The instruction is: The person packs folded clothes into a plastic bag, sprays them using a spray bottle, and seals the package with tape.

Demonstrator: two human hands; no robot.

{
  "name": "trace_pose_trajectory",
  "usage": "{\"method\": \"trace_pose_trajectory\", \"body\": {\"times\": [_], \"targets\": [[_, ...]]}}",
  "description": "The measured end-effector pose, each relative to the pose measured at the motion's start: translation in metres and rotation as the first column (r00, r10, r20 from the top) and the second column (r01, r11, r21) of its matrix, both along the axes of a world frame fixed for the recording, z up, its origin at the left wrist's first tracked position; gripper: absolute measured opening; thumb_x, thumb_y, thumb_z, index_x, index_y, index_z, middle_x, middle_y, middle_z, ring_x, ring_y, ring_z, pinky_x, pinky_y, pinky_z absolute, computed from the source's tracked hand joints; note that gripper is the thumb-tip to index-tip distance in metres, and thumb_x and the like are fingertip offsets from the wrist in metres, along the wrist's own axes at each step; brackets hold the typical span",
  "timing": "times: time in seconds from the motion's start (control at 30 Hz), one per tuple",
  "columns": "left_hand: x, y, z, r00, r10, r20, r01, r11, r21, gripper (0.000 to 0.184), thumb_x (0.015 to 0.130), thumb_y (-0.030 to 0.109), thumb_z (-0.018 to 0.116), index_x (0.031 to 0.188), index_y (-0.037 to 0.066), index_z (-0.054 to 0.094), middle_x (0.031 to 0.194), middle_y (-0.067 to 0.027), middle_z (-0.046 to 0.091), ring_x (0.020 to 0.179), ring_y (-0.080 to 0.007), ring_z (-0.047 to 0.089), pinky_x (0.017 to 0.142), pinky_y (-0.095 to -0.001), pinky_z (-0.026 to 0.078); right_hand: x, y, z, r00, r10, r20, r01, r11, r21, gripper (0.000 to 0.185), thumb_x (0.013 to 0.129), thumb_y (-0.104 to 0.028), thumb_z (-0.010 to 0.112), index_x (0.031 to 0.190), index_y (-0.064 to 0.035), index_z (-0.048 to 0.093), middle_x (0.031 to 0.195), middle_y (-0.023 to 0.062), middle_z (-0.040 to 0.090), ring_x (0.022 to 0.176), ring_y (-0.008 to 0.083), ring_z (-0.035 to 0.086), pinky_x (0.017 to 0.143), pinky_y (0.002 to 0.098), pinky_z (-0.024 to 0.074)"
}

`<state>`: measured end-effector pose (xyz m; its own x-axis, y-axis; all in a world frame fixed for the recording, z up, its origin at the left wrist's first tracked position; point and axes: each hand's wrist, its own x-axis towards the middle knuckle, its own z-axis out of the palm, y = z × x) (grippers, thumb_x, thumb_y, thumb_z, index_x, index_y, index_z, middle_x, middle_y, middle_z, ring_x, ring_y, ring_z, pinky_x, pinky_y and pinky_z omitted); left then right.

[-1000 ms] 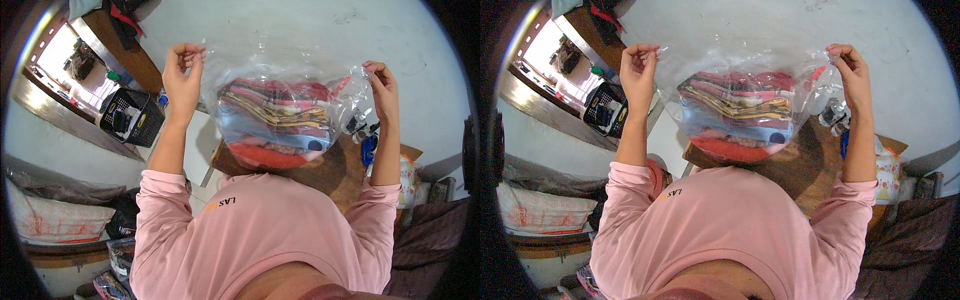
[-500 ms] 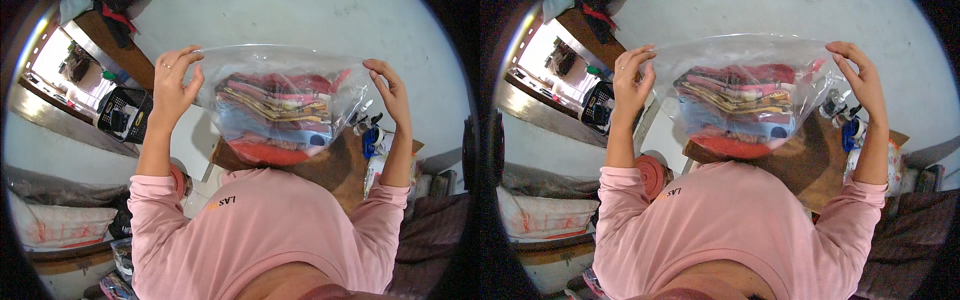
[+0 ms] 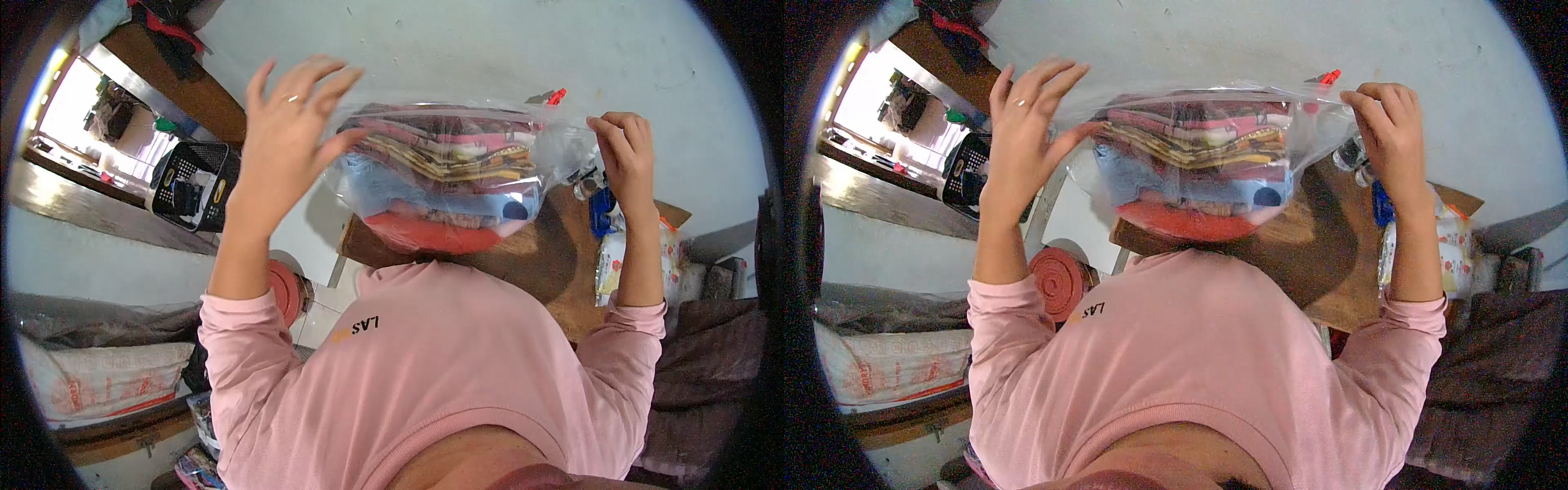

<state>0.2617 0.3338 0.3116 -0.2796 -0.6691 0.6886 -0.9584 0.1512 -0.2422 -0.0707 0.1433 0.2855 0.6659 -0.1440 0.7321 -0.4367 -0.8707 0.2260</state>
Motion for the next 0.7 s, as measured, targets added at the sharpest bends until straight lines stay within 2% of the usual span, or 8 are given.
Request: {"method": "trace_pose_trajectory", "body": {"times": [0.07,0.17,0.27,0.37,0.47,0.57,0.63,0.7], "targets": [[-0.022,-0.016,0.000,0.997,-0.077,0.006,0.077,0.996,-0.043,0.042,0.072,0.016,0.067,0.113,0.011,0.057,0.098,-0.0045,0.057,0.096,-0.0234,0.055,0.093,-0.0428,0.036,-0.002,0.004,-0.004,1.000,-0.009,-0.005,0.009,1.000,-0.022,0.026,0.067,0.000,0.063,0.092,-0.0053,0.062,0.089,0.0073,0.058,0.083,0.0245,0.054,0.074,0.0365,0.0417],[-0.039,-0.041,-0.015,0.996,-0.004,0.090,-0.017,0.971,0.238,0.035,0.073,0.017,0.063,0.108,0.010,0.058,0.096,-0.0036,0.058,0.090,-0.0230,0.057,0.085,-0.0386,0.043,-0.007,0.009,-0.009,0.999,-0.023,-0.045,0.021,0.999,-0.041,0.029,0.066,-0.001,0.063,0.094,-0.0055,0.062,0.089,0.0069,0.058,0.085,0.0245,0.054,0.076,0.0370,0.0421],[-0.042,-0.034,-0.030,0.975,-0.147,0.166,0.104,0.965,0.242,0.031,0.071,0.015,0.060,0.102,0.008,0.059,0.092,-0.0030,0.058,0.084,-0.0220,0.059,0.074,-0.0340,0.048,-0.018,0.021,-0.019,0.993,-0.031,-0.115,0.025,0.999,-0.047,0.035,0.066,-0.003,0.062,0.101,-0.0067,0.062,0.093,0.0065,0.058,0.089,0.0241,0.055,0.080,0.0369,0.0425],[-0.045,-0.024,-0.051,0.964,-0.193,0.184,0.161,0.971,0.177,0.029,0.069,0.014,0.057,0.098,0.008,0.059,0.089,-0.0034,0.057,0.084,-0.0213,0.058,0.067,-0.0325,0.049,-0.023,0.038,-0.028,0.987,-0.091,-0.129,0.090,0.996,-0.017,0.039,0.067,-0.004,0.064,0.106,-0.0079,0.061,0.098,0.0065,0.058,0.090,0.0245,0.055,0.081,0.0374,0.0422],[-0.050,-0.019,-0.064,0.965,-0.187,0.186,0.162,0.977,0.141,0.030,0.069,0.015,0.057,0.099,0.008,0.059,0.090,-0.0040,0.057,0.083,-0.0209,0.058,0.068,-0.0324,0.049,-0.015,0.057,-0.033,1.000,-0.026,-0.001,0.025,0.999,-0.042,0.044,0.068,-0.008,0.066,0.111,-0.0083,0.060,0.103,0.0069,0.058,0.092,0.0245,0.055,0.081,0.0387,0.0430],[-0.058,-0.018,-0.061,0.983,-0.142,0.120,0.115,0.971,0.208,0.032,0.069,0.014,0.056,0.100,0.008,0.058,0.092,-0.0047,0.057,0.085,-0.0210,0.058,0.070,-0.0321,0.049,0.010,0.082,-0.046,0.953,0.292,-0.077,-0.286,0.955,0.082,0.047,0.068,-0.011,0.067,0.114,-0.0044,0.058,0.112,0.0076,0.058,0.102,0.0247,0.055,0.084,0.0396,0.0455],[-0.061,-0.017,-0.059,0.982,-0.153,0.111,0.128,0.970,0.207,0.033,0.069,0.014,0.056,0.102,0.007,0.058,0.092,-0.0053,0.057,0.086,-0.0214,0.058,0.070,-0.0320,0.049,0.034,0.098,-0.056,0.930,0.337,-0.148,-0.317,0.938,0.140,0.052,0.071,-0.012,0.064,0.120,-0.0032,0.052,0.119,0.0081,0.055,0.110,0.0241,0.052,0.095,0.0396,0.0412],[-0.064,-0.014,-0.060,0.980,-0.171,0.106,0.150,0.972,0.183,0.034,0.070,0.014,0.056,0.102,0.007,0.058,0.092,-0.0056,0.057,0.087,-0.0218,0.058,0.071,-0.0321,0.048,0.049,0.102,-0.054,0.918,0.295,-0.265,-0.226,0.938,0.262,0.053,0.073,-0.012,0.061,0.123,-0.0028,0.050,0.123,0.0086,0.052,0.117,0.0252,0.046,0.100,0.0400,0.0356]]}}
